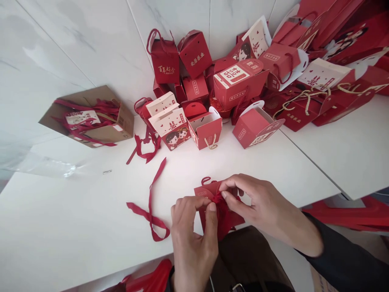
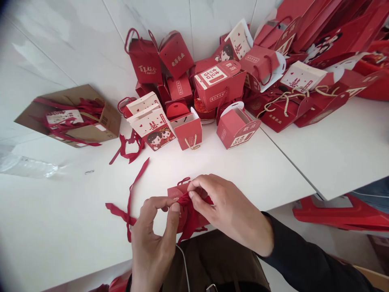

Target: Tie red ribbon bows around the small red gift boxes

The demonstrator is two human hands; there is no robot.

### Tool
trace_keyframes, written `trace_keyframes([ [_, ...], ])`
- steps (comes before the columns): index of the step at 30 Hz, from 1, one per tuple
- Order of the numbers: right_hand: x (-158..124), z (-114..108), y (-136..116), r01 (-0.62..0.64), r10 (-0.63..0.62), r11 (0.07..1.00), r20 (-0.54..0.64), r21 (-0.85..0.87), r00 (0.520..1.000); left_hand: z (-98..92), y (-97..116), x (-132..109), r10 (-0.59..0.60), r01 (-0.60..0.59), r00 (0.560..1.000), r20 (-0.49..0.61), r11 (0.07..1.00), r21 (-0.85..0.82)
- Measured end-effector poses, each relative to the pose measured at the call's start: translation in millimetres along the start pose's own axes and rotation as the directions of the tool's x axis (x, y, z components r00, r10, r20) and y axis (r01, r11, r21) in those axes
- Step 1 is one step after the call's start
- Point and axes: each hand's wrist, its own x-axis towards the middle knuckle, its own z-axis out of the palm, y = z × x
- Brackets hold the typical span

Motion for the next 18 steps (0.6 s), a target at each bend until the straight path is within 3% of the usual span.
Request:
trace_keyframes([
  [6,-0.3,-8.3,8.0,-0.019,0.020,0.999,0.022,-0.037,1.000,1.1,0.0,-10.6,-0.210,0.210,0.978,-0.024,0.978,-0.001],
  [11,-2.7,-12.4,14.9,-0.048,0.049,0.997,0.016,-0.065,0.999,-4.2,-1.6,-20.1,-0.301,0.300,0.954,0.021,0.954,0.018],
  [18,-0.9,-13.7,3.9,-0.187,0.171,0.952,0.086,0.244,0.982,-4.5,4.4,-16.6,-0.383,0.386,0.921,0.066,0.922,-0.038],
])
